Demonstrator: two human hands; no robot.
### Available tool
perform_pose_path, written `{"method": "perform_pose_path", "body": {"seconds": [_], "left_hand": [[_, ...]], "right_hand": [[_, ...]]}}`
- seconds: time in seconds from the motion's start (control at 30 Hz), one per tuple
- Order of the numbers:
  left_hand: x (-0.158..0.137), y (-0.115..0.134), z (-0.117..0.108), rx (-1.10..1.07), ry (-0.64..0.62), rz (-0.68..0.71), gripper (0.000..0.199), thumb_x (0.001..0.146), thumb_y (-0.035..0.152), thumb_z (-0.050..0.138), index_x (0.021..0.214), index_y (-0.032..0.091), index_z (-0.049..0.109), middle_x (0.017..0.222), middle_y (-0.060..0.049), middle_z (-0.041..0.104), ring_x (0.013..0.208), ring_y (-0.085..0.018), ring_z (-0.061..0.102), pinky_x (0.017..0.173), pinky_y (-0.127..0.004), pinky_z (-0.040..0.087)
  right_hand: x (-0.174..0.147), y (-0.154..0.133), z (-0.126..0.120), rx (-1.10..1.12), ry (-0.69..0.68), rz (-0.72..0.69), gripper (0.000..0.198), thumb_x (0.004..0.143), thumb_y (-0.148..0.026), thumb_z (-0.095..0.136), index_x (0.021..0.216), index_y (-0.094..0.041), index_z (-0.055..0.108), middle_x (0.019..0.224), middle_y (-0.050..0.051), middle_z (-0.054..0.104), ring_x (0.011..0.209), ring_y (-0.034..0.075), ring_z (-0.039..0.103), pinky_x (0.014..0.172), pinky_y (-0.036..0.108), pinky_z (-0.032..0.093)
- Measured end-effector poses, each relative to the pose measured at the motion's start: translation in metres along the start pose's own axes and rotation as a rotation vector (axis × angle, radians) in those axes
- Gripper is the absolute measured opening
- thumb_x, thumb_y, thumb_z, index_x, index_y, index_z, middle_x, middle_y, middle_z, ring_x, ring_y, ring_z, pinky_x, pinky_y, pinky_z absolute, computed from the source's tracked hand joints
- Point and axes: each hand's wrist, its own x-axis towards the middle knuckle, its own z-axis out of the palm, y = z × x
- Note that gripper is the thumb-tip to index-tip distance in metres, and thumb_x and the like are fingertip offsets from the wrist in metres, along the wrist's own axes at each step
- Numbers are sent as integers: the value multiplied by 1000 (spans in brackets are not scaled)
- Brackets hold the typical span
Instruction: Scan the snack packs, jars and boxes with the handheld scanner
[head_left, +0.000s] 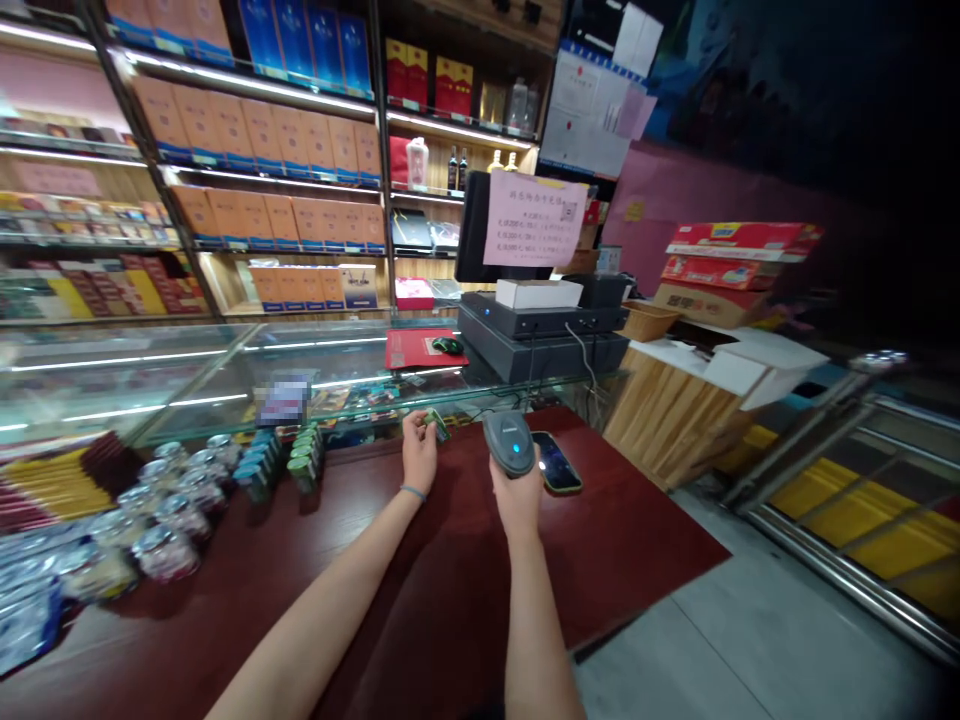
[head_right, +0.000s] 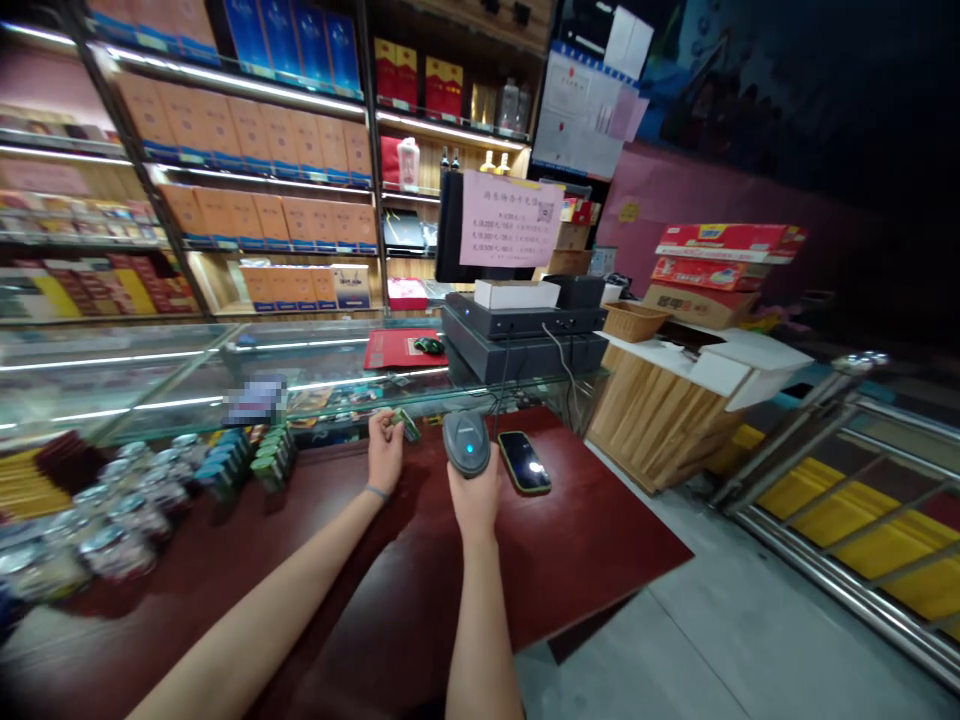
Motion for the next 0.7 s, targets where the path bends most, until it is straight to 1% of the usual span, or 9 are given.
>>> {"method": "perform_pose_path", "body": {"seconds": [0.07,0.17,0.27,0.37,0.43,0.5,0.57,0.63,0.7], "left_hand": [[-6,13,-31,-64,-1,-65,33,92,39,60,118,22,51,110,-7,61,99,-18,62,89,-33,51],[-17,36,-81,-165,-90,-199,40,91,45,64,122,23,52,102,-5,65,90,-16,63,81,-30,52],[-27,60,-132,-253,-130,-313,48,88,46,69,128,24,56,96,-3,67,85,-15,63,77,-27,52],[-35,77,-179,-325,-109,-409,53,86,44,72,133,25,58,103,-5,69,88,-15,65,78,-27,53],[-38,82,-207,-354,-92,-462,55,85,43,73,135,26,58,109,-7,70,89,-17,66,77,-29,54],[-38,84,-230,-367,-72,-492,55,86,43,72,136,26,58,111,-9,70,86,-17,66,75,-31,55],[-37,84,-248,-391,-34,-503,53,88,42,70,137,26,57,110,-9,70,83,-16,66,72,-31,55],[-35,83,-260,-431,24,-516,50,89,40,68,137,27,57,111,-9,69,80,-15,64,68,-30,54],[-33,82,-267,-475,85,-527,47,91,37,66,136,27,57,111,-9,69,77,-14,63,65,-28,53]], "right_hand": [[-4,-9,3,28,4,30,37,82,-43,67,112,-27,51,87,3,73,72,23,71,63,32,57],[-9,-22,9,65,-38,-2,40,79,-42,69,112,-25,53,93,6,73,86,26,73,75,35,57],[-16,-32,16,103,-104,-40,41,78,-42,69,111,-25,53,92,8,73,90,28,72,76,36,57],[-27,-43,23,120,-208,-80,44,78,-41,68,115,-25,53,96,9,74,94,28,73,77,36,57],[-35,-51,27,120,-290,-113,47,77,-39,68,119,-25,52,98,9,75,96,29,73,77,36,56],[-45,-59,31,110,-371,-150,51,76,-37,68,122,-26,51,99,8,75,96,29,74,76,35,56],[-56,-65,35,76,-469,-194,54,75,-35,69,125,-27,50,96,6,76,92,29,75,73,33,55],[-68,-72,40,12,-585,-273,57,72,-32,70,125,-28,51,89,4,76,82,28,76,66,30,54],[-78,-78,44,-68,-659,-391,59,67,-27,71,123,-28,53,81,1,76,73,26,76,61,27,51]]}}
